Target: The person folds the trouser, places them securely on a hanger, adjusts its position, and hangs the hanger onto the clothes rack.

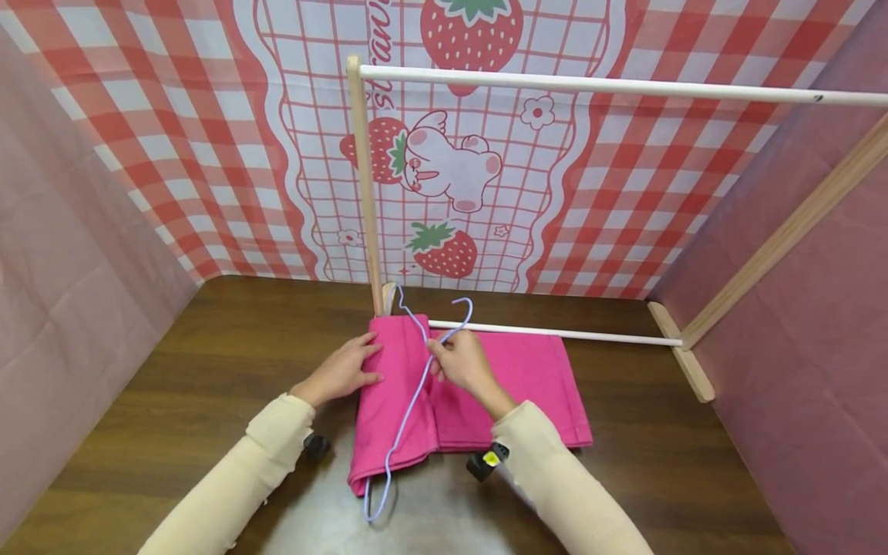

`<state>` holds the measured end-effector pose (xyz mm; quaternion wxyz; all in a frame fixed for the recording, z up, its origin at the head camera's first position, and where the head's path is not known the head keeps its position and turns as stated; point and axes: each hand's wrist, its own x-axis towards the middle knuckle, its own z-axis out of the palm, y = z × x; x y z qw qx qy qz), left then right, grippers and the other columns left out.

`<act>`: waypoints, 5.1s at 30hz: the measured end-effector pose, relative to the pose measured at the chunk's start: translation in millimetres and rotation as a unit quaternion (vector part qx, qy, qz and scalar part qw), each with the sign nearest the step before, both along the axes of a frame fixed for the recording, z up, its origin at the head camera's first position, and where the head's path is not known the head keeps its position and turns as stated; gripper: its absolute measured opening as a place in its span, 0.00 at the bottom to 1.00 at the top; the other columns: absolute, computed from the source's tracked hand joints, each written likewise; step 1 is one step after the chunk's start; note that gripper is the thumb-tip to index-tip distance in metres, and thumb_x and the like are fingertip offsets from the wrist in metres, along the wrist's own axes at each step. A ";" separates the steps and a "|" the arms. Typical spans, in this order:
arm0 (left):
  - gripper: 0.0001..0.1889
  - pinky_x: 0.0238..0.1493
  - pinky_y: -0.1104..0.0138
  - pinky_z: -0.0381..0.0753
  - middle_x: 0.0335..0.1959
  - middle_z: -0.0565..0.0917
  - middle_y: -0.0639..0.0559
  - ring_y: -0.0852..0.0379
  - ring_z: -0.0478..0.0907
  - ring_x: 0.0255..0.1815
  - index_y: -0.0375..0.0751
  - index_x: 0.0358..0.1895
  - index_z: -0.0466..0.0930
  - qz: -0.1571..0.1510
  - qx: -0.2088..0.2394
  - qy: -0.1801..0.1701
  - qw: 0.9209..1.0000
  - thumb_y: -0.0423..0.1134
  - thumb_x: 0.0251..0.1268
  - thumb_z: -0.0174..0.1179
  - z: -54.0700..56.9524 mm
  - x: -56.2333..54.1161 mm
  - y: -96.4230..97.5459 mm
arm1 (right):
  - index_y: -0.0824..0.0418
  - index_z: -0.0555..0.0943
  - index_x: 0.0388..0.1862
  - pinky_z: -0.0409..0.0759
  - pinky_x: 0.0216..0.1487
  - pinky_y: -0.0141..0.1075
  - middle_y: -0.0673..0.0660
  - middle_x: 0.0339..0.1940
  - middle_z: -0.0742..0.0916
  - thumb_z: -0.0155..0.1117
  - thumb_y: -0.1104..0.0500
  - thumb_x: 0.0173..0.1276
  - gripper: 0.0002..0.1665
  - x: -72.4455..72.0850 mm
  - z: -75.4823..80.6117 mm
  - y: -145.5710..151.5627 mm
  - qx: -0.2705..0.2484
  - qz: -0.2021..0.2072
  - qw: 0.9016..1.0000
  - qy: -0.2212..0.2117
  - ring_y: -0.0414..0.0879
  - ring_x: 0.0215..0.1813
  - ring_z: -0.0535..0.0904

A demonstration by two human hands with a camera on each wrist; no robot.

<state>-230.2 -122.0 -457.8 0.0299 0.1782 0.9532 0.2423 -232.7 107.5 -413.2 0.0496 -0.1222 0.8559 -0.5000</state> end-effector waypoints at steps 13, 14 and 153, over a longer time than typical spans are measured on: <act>0.31 0.72 0.51 0.65 0.69 0.69 0.33 0.37 0.65 0.71 0.25 0.62 0.72 0.025 0.078 -0.003 0.997 0.38 0.57 0.68 -8.0 0.0 -4.6 | 0.73 0.80 0.40 0.74 0.15 0.33 0.69 0.21 0.82 0.62 0.62 0.69 0.12 9.5 -2.9 -4.9 -0.012 0.045 0.999 -0.006 0.47 0.13 0.76; 0.30 0.71 0.51 0.65 0.68 0.70 0.33 0.37 0.66 0.70 0.24 0.61 0.72 0.030 0.087 0.002 0.996 0.37 0.57 0.68 -8.6 -0.1 -5.1 | 0.73 0.80 0.40 0.73 0.15 0.32 0.70 0.22 0.82 0.61 0.62 0.69 0.12 10.5 -2.7 -5.8 -0.010 0.048 0.999 -0.001 0.48 0.13 0.76; 0.11 0.20 0.79 0.68 0.20 0.81 0.58 0.69 0.72 0.21 0.28 0.48 0.79 0.173 0.582 -0.249 0.755 0.33 0.71 0.55 26.0 0.9 -22.7 | 0.71 0.83 0.45 0.79 0.21 0.33 0.60 0.23 0.86 0.66 0.58 0.66 0.17 -19.2 -36.8 -6.1 0.091 -0.026 0.991 -0.098 0.41 0.17 0.78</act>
